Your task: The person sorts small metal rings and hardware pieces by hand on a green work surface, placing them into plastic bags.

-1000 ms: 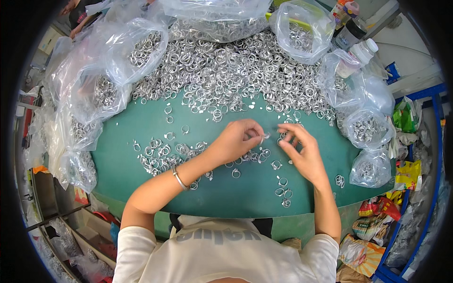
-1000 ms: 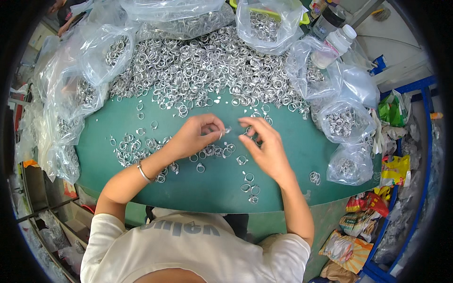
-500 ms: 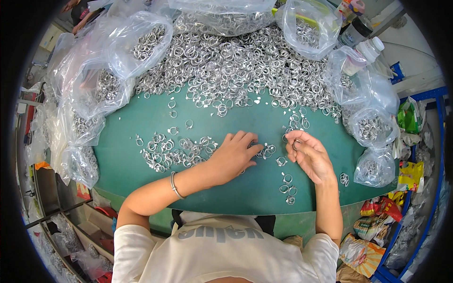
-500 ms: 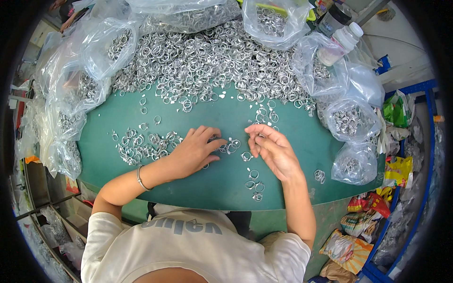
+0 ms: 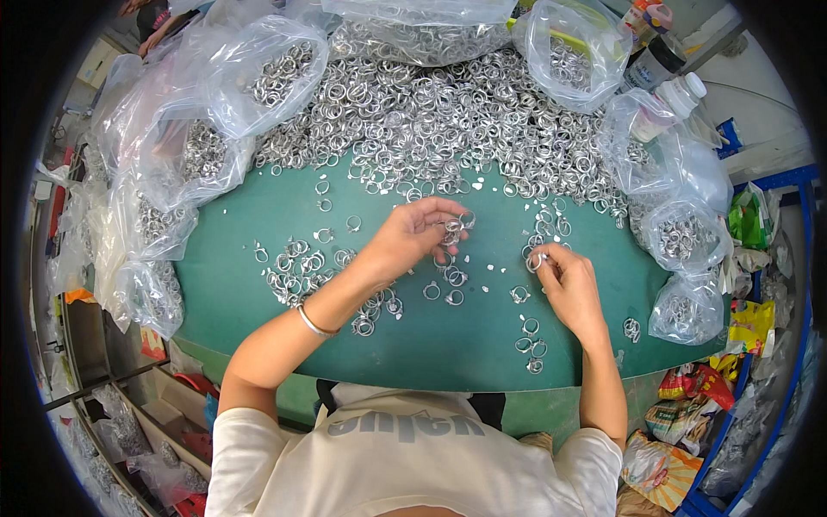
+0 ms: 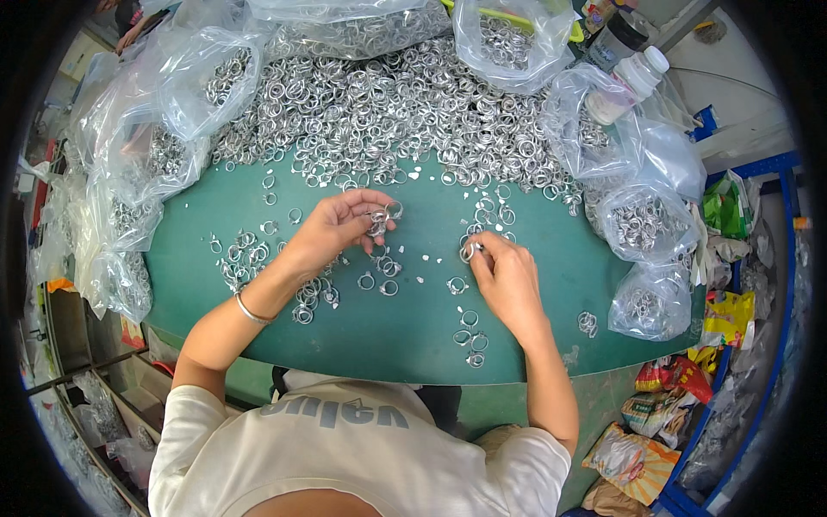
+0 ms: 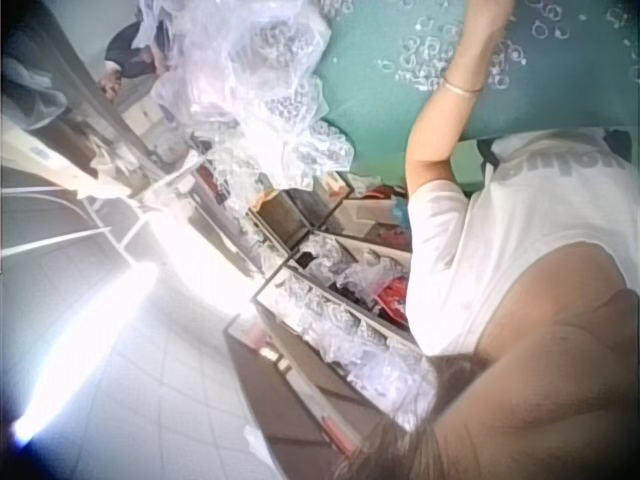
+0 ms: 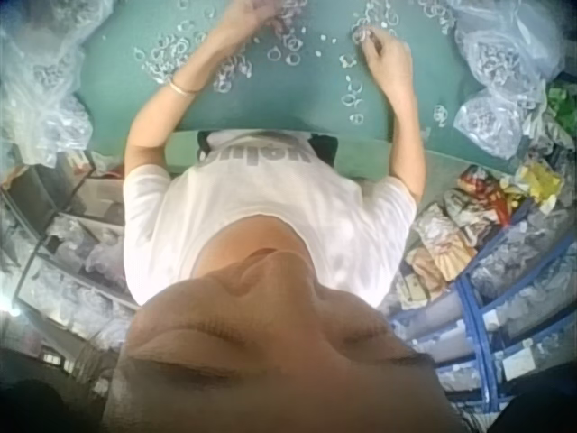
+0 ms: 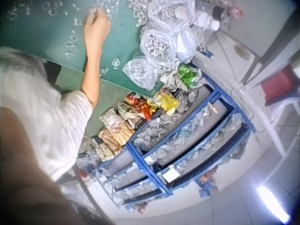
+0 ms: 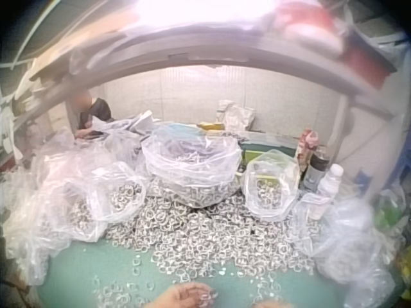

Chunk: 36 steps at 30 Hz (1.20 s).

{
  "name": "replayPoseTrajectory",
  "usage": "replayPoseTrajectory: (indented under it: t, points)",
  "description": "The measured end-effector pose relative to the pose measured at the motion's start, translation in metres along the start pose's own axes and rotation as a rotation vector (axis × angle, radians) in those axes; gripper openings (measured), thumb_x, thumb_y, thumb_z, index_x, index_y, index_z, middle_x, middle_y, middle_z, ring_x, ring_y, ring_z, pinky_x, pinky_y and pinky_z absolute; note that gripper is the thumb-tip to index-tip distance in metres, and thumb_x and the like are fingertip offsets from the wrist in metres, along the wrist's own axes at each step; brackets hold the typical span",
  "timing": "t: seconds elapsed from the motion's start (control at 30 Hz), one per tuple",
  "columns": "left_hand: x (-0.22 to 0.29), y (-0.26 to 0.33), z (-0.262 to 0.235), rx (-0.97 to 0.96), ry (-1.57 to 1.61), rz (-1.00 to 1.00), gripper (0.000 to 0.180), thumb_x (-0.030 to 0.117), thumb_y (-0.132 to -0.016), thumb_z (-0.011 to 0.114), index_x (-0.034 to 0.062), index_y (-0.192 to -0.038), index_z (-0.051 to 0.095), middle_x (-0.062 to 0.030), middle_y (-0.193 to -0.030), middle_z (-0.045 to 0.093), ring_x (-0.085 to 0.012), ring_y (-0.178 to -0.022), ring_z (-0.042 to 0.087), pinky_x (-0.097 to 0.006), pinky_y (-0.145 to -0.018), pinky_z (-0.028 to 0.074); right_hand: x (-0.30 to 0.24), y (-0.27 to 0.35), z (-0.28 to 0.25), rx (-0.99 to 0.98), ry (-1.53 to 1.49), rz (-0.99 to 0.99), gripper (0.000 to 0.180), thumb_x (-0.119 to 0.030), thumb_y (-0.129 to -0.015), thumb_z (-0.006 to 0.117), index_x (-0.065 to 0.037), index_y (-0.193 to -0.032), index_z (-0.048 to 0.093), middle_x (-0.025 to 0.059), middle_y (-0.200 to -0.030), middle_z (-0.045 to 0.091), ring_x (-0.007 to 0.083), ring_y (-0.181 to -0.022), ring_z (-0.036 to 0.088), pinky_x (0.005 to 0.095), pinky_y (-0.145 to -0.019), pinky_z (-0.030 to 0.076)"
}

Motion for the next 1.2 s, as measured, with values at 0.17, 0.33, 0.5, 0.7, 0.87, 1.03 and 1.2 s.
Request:
replayPoseTrajectory:
  t: [0.17, 0.33, 0.5, 0.7, 0.87, 1.03, 1.2]
  points:
    - [0.011, 0.002, 0.006, -0.063, -0.202, 0.129, 0.025, -0.002, -0.09, 0.049, -0.0026, -0.114, 0.055, -0.0049, -0.095, 0.061, -0.0088, -0.082, 0.06, -0.022, -0.067, 0.05, -0.011, 0.004, -0.008, 0.139, 0.23, -0.103, 0.011, -0.011, -0.081, 0.063, -0.006, -0.091, 0.062, 0.0128, -0.081, 0.064, 0.0304, -0.063, 0.06, 0.0399, -0.056, 0.045]
    - [0.011, -0.001, 0.005, 0.063, -0.21, 0.091, 0.019, 0.005, -0.091, 0.052, -0.0022, -0.108, 0.058, -0.0038, -0.088, 0.062, -0.0077, -0.078, 0.059, -0.021, -0.063, 0.047, -0.045, 0.006, 0.026, 0.018, 0.088, -0.382, 0.013, -0.013, -0.079, 0.065, -0.006, -0.09, 0.061, 0.01, -0.079, 0.063, 0.0297, -0.064, 0.06, 0.039, -0.057, 0.047]
    - [0.003, -0.002, -0.001, 0.094, -0.304, 0.198, 0.017, 0.008, -0.092, 0.053, -0.0021, -0.102, 0.061, -0.0031, -0.084, 0.062, -0.0068, -0.076, 0.057, -0.019, -0.064, 0.045, -0.051, 0.004, 0.048, -0.086, 0.219, -0.517, 0.013, -0.012, -0.078, 0.066, -0.004, -0.087, 0.062, 0.0095, -0.074, 0.062, 0.0288, -0.061, 0.058, 0.0359, -0.056, 0.046]
    - [0.004, 0.008, 0.002, 0.062, -0.395, 0.155, 0.016, 0.002, -0.089, 0.054, -0.0032, -0.103, 0.06, -0.0038, -0.087, 0.062, -0.0073, -0.077, 0.057, -0.022, -0.068, 0.047, -0.017, 0.0, 0.039, -0.241, -0.497, -0.097, 0.018, -0.016, -0.087, 0.061, 0.0, -0.077, 0.062, -0.0001, -0.062, 0.055, 0.0105, -0.056, 0.049, 0.028, -0.052, 0.04]
    - [0.01, 0.013, 0.006, -0.01, -0.696, 0.262, 0.022, -0.005, -0.084, 0.057, 0.0003, -0.105, 0.06, -0.0059, -0.089, 0.064, -0.01, -0.077, 0.06, -0.023, -0.069, 0.048, -0.009, 0.002, 0.031, -0.471, -0.941, 0.244, 0.022, -0.021, -0.094, 0.053, -0.001, -0.088, 0.061, -0.0052, -0.062, 0.047, 0.0006, -0.049, 0.029, 0.0184, -0.043, 0.022]
    - [0.004, 0.014, 0.004, 0.114, -0.912, 0.66, 0.027, 0.0, -0.079, 0.062, 0.0041, -0.106, 0.061, -0.011, -0.094, 0.064, -0.0222, -0.084, 0.062, -0.033, -0.073, 0.047, -0.009, 0.004, 0.03, -0.45, -0.95, 0.249, 0.02, -0.02, -0.094, 0.052, -0.002, -0.091, 0.061, -0.0038, -0.064, 0.05, -0.0007, -0.048, 0.027, 0.0174, -0.042, 0.019]
    - [0.003, 0.039, 0.025, -0.048, -1.186, 0.711, 0.027, 0.009, -0.077, 0.066, 0.005, -0.103, 0.06, -0.0115, -0.094, 0.061, -0.029, -0.086, 0.059, -0.037, -0.079, 0.044, -0.009, 0.002, 0.026, -0.41, -0.934, 0.276, 0.014, -0.015, -0.091, 0.057, -0.002, -0.091, 0.062, -0.0025, -0.066, 0.053, -0.0011, -0.048, 0.03, 0.0169, -0.042, 0.02]
Point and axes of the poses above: each hand's wrist, its own y-axis away from the middle knuckle, its own z-axis out of the palm, x = y × z, the point moved 3 cm from there along -y, towards the middle knuckle
